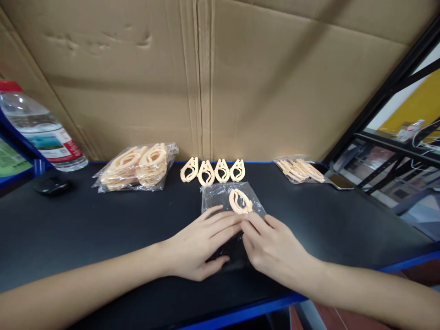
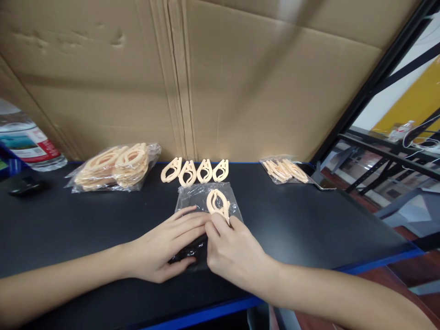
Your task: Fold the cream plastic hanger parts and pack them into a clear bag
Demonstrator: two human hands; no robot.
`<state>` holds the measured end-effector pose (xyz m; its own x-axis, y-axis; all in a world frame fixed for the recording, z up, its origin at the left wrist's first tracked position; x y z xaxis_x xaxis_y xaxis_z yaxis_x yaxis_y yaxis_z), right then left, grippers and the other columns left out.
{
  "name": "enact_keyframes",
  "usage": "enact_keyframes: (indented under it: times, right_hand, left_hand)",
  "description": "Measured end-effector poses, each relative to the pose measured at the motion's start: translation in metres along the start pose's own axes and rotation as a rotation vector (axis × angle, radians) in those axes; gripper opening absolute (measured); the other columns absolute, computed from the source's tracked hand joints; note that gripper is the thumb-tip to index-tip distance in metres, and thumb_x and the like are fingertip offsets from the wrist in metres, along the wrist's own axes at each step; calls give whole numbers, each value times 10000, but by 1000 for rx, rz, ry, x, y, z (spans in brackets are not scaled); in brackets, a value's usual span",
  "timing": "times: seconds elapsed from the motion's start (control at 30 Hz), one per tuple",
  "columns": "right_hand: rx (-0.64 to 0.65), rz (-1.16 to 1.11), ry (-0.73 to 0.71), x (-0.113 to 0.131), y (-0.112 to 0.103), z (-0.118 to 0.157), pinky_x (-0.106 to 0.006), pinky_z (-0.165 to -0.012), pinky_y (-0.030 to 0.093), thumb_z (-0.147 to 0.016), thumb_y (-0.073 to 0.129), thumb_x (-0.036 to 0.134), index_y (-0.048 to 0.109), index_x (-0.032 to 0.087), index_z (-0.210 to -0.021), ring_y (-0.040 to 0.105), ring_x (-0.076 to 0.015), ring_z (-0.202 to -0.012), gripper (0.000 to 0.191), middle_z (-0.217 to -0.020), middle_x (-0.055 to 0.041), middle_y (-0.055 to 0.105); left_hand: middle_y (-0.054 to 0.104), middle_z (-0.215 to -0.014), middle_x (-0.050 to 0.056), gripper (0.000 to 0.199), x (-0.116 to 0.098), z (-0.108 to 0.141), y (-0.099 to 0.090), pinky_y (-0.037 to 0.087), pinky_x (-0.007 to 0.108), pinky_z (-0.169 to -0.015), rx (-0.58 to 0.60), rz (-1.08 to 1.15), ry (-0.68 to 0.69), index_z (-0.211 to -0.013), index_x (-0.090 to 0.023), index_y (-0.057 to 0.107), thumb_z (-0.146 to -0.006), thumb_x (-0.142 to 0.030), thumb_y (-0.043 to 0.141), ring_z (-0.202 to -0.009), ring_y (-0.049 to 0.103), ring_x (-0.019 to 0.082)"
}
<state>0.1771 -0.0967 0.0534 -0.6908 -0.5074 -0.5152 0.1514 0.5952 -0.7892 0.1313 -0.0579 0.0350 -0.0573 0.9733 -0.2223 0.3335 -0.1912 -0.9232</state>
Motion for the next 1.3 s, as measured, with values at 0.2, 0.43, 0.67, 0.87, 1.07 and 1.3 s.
enact_keyframes:
  times: [0.2, 0.43, 0.67, 0.87, 1.07, 1.3]
  right_hand:
    - [-24, 25, 58, -10, 19, -2, -339, -615, 415, -773, 511, 1, 669, 108, -742, 479, -222, -773, 194, -784, -81, 537]
    - [-16, -509, 108, -51, -4, -6, -328, -686, 428, -853, 574, 199, 634, 151, -688, 496, -201, -831, 182, -880, -70, 562]
    - [99, -407, 100, -144, 87, -46, -418, -912, 423, -818, 421, -33, 587, 116, -1191, 470, -248, -1093, 434, -1203, -130, 601]
    - [225, -454, 65, -164, 169, -57, -398, -1032, 373, -616, 437, -135, 511, 86, -1300, 426, -252, -1252, 723, -1332, -143, 532]
    - [256, -512, 127, -178, 150, -10, -397, -916, 463, -715, 491, -24, 587, 74, -1203, 588, -252, -1014, 507, -1086, -160, 627]
    - [81, -618, 288, -169, 89, 74, -364, -848, 507, -906, 496, 225, 648, 175, -1121, 610, -213, -971, 267, -1096, -118, 602]
  left_hand:
    - [422, -1430, 168, 641, 0, 1, 2, 207, 529, -1141, 25, -24, -7, -1409, -129, 302, -813, -194, 529, -1359, 333, 277]
    - [400, -1454, 142, 630, 1, 1, 2, 224, 520, -1136, 50, -23, -26, -1407, -153, 314, -818, -196, 533, -1350, 348, 273]
    - [447, -1422, 139, 513, -5, 1, -5, 290, 523, -1093, -5, -117, 7, -1346, -160, 408, -849, -216, 522, -1271, 445, 287]
    - [597, -1239, 147, 325, -12, 7, -17, 468, 428, -879, -171, -247, 5, -1163, -137, 556, -868, -266, 510, -1065, 574, 284]
    - [603, -1212, 109, 297, -8, 19, -21, 496, 392, -899, -182, -127, -127, -1130, -172, 587, -862, -145, 462, -1067, 573, 235]
    - [525, -1327, 138, 436, -7, 30, -9, 457, 435, -1027, -142, -115, -129, -1290, -131, 475, -855, -103, 455, -1248, 465, 257]
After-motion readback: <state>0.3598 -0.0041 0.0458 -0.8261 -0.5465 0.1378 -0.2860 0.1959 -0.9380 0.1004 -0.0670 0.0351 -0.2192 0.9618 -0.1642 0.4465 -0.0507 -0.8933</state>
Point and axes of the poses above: each hand's wrist, its own z-axis away from the middle knuckle, its own y-axis out of the palm, x = y × z, the point moved 9 cm from there along -z, towards the middle knuckle
